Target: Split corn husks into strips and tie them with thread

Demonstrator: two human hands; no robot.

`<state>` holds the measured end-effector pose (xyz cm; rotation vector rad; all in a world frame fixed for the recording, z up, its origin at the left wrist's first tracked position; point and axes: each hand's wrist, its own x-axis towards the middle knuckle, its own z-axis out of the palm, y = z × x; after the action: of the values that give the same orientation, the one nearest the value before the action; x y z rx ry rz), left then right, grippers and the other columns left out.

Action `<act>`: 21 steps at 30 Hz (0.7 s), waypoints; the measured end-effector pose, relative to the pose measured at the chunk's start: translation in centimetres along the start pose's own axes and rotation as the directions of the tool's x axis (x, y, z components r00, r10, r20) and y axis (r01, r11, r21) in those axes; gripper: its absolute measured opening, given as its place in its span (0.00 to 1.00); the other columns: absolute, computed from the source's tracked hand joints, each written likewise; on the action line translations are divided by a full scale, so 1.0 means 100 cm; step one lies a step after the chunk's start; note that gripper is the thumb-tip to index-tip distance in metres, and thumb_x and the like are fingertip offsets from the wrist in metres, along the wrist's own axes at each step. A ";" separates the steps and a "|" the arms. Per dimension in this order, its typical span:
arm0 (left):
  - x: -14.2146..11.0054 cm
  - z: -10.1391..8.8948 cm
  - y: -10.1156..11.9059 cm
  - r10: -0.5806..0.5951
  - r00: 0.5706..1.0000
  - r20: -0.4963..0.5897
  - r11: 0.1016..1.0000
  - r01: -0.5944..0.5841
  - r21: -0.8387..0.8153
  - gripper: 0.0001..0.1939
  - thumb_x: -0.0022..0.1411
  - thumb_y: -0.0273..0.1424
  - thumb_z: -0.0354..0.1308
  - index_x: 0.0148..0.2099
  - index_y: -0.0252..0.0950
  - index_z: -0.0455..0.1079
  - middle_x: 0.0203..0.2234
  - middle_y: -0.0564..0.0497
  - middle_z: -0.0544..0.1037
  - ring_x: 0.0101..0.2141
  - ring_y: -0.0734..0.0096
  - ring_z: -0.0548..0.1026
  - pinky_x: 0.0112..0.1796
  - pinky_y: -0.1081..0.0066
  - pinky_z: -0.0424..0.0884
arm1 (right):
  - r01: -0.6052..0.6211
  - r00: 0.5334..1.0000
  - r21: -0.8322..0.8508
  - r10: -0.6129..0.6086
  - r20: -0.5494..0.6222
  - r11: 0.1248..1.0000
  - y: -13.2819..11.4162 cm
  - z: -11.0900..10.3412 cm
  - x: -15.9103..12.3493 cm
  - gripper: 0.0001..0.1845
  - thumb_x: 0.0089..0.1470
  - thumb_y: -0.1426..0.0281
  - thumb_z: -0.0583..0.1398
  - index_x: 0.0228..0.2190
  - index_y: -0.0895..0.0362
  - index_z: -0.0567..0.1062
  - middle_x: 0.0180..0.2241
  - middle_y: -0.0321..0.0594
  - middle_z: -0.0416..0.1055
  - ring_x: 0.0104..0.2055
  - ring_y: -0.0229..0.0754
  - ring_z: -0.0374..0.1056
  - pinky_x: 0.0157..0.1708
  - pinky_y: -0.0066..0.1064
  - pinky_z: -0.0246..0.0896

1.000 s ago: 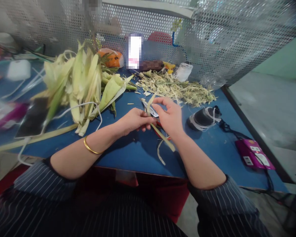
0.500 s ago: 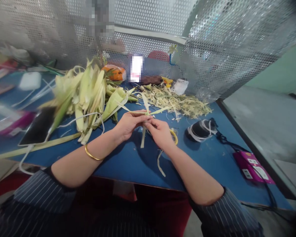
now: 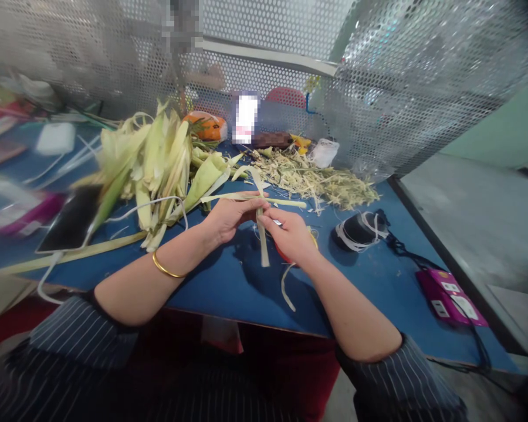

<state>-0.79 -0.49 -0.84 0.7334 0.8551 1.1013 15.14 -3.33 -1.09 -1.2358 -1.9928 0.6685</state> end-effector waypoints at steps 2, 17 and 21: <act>0.000 -0.002 0.003 0.002 1.000 0.017 1.000 -0.002 0.008 0.08 0.56 0.22 0.66 0.40 0.29 0.78 0.27 0.50 0.80 0.28 0.76 0.77 0.36 0.73 0.73 | 0.022 0.981 -0.128 -0.047 -0.191 0.992 0.000 -0.003 -0.002 0.19 0.64 0.59 0.54 0.24 0.54 0.68 0.24 0.36 0.67 0.29 0.40 0.61 0.34 0.33 0.55; 0.000 -0.003 -0.002 0.128 0.991 0.050 0.952 -0.136 0.274 0.08 0.54 0.30 0.69 0.32 0.31 0.75 0.22 0.53 0.75 0.19 0.83 0.66 0.23 0.75 0.62 | 0.058 0.980 -0.288 -0.108 -0.164 0.956 0.007 0.002 0.003 0.13 0.62 0.68 0.54 0.25 0.53 0.67 0.21 0.33 0.66 0.28 0.40 0.62 0.49 0.38 0.58; 0.001 -0.002 -0.004 0.158 0.987 0.016 0.938 -0.155 0.311 0.04 0.56 0.26 0.66 0.33 0.30 0.77 0.22 0.53 0.75 0.18 0.83 0.66 0.23 0.75 0.63 | 0.109 0.967 -0.337 -0.178 -0.181 0.935 0.005 0.000 0.000 0.14 0.62 0.69 0.55 0.24 0.54 0.66 0.19 0.33 0.64 0.27 0.40 0.62 0.48 0.38 0.59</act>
<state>-0.82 -0.48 -1.31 1.0762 1.0049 1.1223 15.46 -3.13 -1.45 -1.2711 -2.0424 0.1300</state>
